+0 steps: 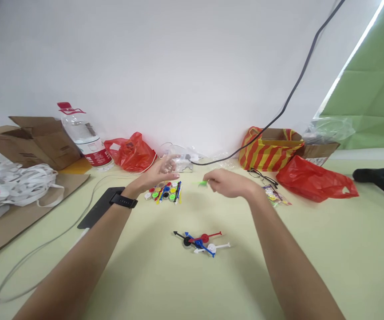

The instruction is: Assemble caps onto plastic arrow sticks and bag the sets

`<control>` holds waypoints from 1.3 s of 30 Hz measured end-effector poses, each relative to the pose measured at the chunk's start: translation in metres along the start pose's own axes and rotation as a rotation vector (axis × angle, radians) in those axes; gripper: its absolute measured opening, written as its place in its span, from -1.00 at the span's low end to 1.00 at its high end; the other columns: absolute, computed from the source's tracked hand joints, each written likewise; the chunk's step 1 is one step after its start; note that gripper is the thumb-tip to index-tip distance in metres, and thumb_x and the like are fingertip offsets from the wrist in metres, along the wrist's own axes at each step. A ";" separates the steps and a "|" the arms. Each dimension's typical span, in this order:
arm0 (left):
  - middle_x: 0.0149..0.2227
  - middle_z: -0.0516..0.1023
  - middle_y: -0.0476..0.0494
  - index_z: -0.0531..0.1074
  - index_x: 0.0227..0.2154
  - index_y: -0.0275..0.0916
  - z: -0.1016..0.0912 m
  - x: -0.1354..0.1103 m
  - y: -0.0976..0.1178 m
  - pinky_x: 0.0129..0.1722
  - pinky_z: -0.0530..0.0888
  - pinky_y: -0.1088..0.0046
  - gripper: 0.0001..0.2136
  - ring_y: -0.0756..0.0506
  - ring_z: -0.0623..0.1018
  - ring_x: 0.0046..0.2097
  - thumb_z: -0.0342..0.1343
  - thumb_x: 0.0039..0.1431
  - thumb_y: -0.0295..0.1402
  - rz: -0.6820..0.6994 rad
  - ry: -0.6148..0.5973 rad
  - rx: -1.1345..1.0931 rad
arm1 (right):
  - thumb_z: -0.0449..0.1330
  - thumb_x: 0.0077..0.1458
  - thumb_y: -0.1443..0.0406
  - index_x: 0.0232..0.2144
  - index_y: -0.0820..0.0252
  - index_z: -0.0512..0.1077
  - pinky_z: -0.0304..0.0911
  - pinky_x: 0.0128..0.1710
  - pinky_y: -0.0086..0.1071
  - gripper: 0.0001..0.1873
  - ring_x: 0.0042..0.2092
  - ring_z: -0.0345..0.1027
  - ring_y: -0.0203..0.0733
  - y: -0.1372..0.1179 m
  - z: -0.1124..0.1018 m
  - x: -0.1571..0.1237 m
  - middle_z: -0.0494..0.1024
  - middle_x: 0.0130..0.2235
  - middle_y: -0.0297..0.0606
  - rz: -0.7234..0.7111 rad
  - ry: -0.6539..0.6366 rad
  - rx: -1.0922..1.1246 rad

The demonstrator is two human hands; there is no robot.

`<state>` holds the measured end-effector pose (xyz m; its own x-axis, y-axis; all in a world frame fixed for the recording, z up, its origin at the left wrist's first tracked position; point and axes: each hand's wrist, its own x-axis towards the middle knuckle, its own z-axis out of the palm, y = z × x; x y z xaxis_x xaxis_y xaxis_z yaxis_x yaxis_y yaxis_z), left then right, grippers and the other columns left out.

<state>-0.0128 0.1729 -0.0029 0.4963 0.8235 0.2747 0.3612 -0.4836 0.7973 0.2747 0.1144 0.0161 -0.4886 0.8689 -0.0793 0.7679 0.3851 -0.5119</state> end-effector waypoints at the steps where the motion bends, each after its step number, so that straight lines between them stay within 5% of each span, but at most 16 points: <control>1: -0.12 0.47 -0.12 0.29 0.30 -0.10 0.001 -0.001 0.002 -0.12 0.43 0.31 -0.26 -0.15 0.48 -0.15 0.33 0.06 -0.02 0.013 -0.016 0.111 | 0.08 0.22 0.36 -0.09 0.14 0.47 0.26 -0.36 -0.40 -0.75 -0.28 0.47 -0.15 0.007 -0.008 -0.006 0.63 -0.27 -0.24 0.026 0.080 0.054; 6: -0.01 0.46 -0.21 0.21 0.35 -0.16 0.008 -0.001 0.002 -0.06 0.41 0.26 -0.19 -0.23 0.48 -0.07 0.31 0.08 0.02 0.110 -0.074 0.421 | 0.16 0.25 0.26 -0.24 0.14 0.44 0.33 -0.26 -0.32 -0.90 -0.25 0.48 -0.13 0.026 -0.033 -0.022 0.61 -0.25 -0.21 -0.001 0.600 0.125; 9: -0.06 0.46 -0.21 0.20 0.35 -0.16 0.015 -0.001 0.001 -0.01 0.40 0.19 -0.18 -0.26 0.51 -0.08 0.33 0.07 -0.02 0.173 -0.077 0.523 | 0.20 0.22 0.24 -0.29 0.14 0.51 0.32 -0.26 -0.28 -0.88 -0.25 0.46 -0.11 0.022 -0.033 -0.019 0.61 -0.24 -0.21 -0.024 0.739 0.053; 15: -0.06 0.45 -0.23 0.14 0.38 -0.12 0.034 -0.002 0.012 0.05 0.40 0.12 -0.14 -0.29 0.48 -0.01 0.35 0.06 -0.05 0.256 -0.070 0.481 | 0.23 0.17 0.30 -0.30 0.10 0.62 0.33 -0.27 -0.28 -0.86 -0.24 0.47 -0.11 0.004 -0.019 -0.006 0.65 -0.20 -0.24 -0.091 0.650 0.022; 25: 0.00 0.42 -0.18 0.14 0.36 -0.07 0.065 -0.002 0.017 0.02 0.42 0.18 -0.17 -0.24 0.44 0.01 0.34 0.08 -0.02 0.172 -0.082 0.225 | 0.31 0.08 0.28 -0.40 0.17 0.59 0.30 -0.32 -0.32 -0.92 -0.33 0.48 -0.15 -0.015 -0.009 0.003 0.63 -0.39 -0.27 -0.015 0.707 0.111; 33: -0.10 0.39 -0.11 0.22 0.31 -0.10 0.074 0.000 0.017 -0.17 0.39 0.31 -0.27 -0.14 0.42 -0.14 0.28 0.13 0.00 0.075 -0.032 0.175 | 0.18 0.26 0.11 -0.31 0.11 0.59 0.26 -0.25 -0.28 -0.73 -0.25 0.43 -0.13 -0.017 -0.011 -0.001 0.65 -0.22 -0.24 -0.023 0.654 0.042; 39: -0.16 0.39 -0.08 0.29 0.26 -0.13 0.072 0.002 0.020 -0.23 0.38 0.37 -0.28 -0.11 0.41 -0.19 0.31 0.09 0.04 -0.029 -0.011 0.033 | 0.23 0.21 0.20 -0.29 0.10 0.57 0.28 -0.07 -0.22 -0.85 -0.07 0.41 -0.05 -0.012 -0.013 -0.007 0.55 -0.14 -0.20 -0.195 0.504 -0.019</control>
<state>0.0519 0.1434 -0.0254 0.4941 0.8339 0.2460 0.4010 -0.4696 0.7865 0.2743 0.1080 0.0334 -0.3668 0.8207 0.4381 0.6925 0.5553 -0.4606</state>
